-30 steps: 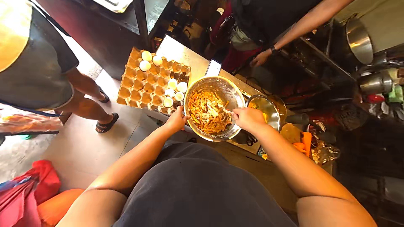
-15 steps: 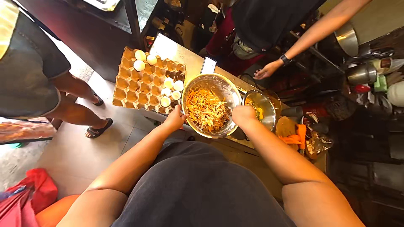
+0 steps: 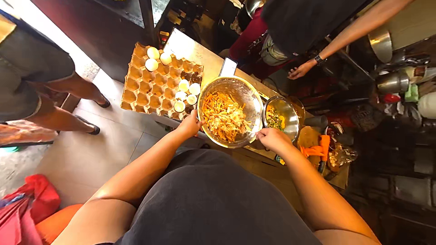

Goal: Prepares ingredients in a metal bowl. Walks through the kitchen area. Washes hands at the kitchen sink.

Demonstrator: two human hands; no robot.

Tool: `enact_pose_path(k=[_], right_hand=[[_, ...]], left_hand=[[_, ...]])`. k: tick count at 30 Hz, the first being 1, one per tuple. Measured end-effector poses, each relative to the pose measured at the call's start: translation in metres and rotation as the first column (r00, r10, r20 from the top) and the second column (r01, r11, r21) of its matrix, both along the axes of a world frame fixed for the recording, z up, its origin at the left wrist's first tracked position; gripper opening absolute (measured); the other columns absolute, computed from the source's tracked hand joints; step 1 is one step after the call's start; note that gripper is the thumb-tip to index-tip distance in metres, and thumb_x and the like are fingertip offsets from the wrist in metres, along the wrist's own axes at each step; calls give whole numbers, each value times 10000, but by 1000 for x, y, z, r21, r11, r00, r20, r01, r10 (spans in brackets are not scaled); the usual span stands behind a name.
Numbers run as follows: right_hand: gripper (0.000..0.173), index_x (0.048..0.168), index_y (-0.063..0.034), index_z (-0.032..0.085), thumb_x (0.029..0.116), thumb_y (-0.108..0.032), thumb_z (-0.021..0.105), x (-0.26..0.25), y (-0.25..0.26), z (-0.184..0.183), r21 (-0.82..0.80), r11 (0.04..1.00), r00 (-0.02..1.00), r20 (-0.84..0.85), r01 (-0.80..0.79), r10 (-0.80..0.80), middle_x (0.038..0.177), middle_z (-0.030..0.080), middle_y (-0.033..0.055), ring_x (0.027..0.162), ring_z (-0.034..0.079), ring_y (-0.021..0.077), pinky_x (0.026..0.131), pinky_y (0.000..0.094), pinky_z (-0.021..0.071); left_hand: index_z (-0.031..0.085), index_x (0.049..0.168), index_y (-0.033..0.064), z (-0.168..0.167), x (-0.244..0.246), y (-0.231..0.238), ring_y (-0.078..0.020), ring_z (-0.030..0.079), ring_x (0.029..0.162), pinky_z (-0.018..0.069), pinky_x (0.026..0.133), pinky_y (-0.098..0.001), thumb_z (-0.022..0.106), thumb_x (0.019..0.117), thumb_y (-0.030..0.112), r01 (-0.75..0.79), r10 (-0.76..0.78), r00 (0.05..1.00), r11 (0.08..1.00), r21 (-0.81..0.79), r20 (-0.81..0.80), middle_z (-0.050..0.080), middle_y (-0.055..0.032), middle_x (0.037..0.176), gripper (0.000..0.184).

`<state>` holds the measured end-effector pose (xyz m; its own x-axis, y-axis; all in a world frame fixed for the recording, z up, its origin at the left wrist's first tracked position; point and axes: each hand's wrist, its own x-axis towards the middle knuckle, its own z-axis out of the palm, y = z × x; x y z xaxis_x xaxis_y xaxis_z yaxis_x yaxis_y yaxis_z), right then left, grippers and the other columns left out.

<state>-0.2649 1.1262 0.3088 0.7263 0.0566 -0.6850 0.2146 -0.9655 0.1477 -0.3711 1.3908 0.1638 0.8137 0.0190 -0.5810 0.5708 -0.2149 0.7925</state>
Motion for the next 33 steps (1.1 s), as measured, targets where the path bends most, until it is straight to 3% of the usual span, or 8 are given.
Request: enact_pose_path(k=[8,11,14,18,25,26,29,33], right_hand=[[362,1119,-49,729,1088,-293,463,20,68,14,-254,935,927,219,-248,305,1130,719,237,1073,696,441,809,654,541],[222,1024,91,680,1004,-69,527,26,82,22,-430,872,933,156,-233,326,1097,683,281,1036,684,455,740,627,538],[245,1083,104,676,1006,-95,555,34,70,-4,-496,830,950,31,-255,310,1168,674,285,1103,665,461,811,653,530],[334,1048,55,719,960,-259,642,41,41,-42,-371,890,964,-75,-264,254,1173,695,267,1128,661,454,883,703,502],[440,1156,-25,723,1099,-360,443,11,25,-79,54,995,957,-274,-86,97,1197,700,210,1167,652,358,1007,612,470],[431,1165,-6,718,1112,-331,441,4,26,-87,143,989,952,-305,29,16,1169,704,192,1097,664,305,986,541,491],[377,1132,-46,693,1121,-336,453,-11,27,-95,299,871,877,-407,391,-254,861,603,20,635,472,68,601,253,410],[319,1020,-72,659,1115,-312,472,-4,19,-81,346,703,755,-505,621,-418,605,382,-74,450,290,24,432,189,252]], left_hand=[[305,1487,7,0,-2,0,-295,715,832,601,757,-489,538,1078,240,10,-11,1000,999,38,22,684,-188,970,525],[311,1482,-12,-1,-3,1,-311,713,861,596,779,-501,540,1076,222,8,-10,999,999,39,47,684,-200,985,521],[325,1473,-6,-3,-5,1,-300,710,850,596,770,-490,544,1075,224,2,-4,999,999,43,54,681,-187,967,510],[340,1456,-4,-6,-4,0,-292,715,825,602,756,-483,552,1071,237,-14,12,998,999,30,57,688,-182,951,501],[298,1481,-12,1,-1,-2,-313,712,826,603,769,-501,531,1080,219,4,-4,999,1000,13,33,661,-207,960,518],[292,1481,-15,0,-2,-1,-306,709,810,603,756,-490,528,1081,219,10,-11,999,1000,9,41,657,-204,954,520],[297,1467,-21,-1,-3,1,-305,708,808,598,756,-492,527,1081,206,43,-44,998,999,10,51,662,-206,959,503],[311,1470,-7,-2,-2,3,-312,712,842,595,781,-508,532,1079,215,42,-43,998,999,18,41,677,-204,971,501]])
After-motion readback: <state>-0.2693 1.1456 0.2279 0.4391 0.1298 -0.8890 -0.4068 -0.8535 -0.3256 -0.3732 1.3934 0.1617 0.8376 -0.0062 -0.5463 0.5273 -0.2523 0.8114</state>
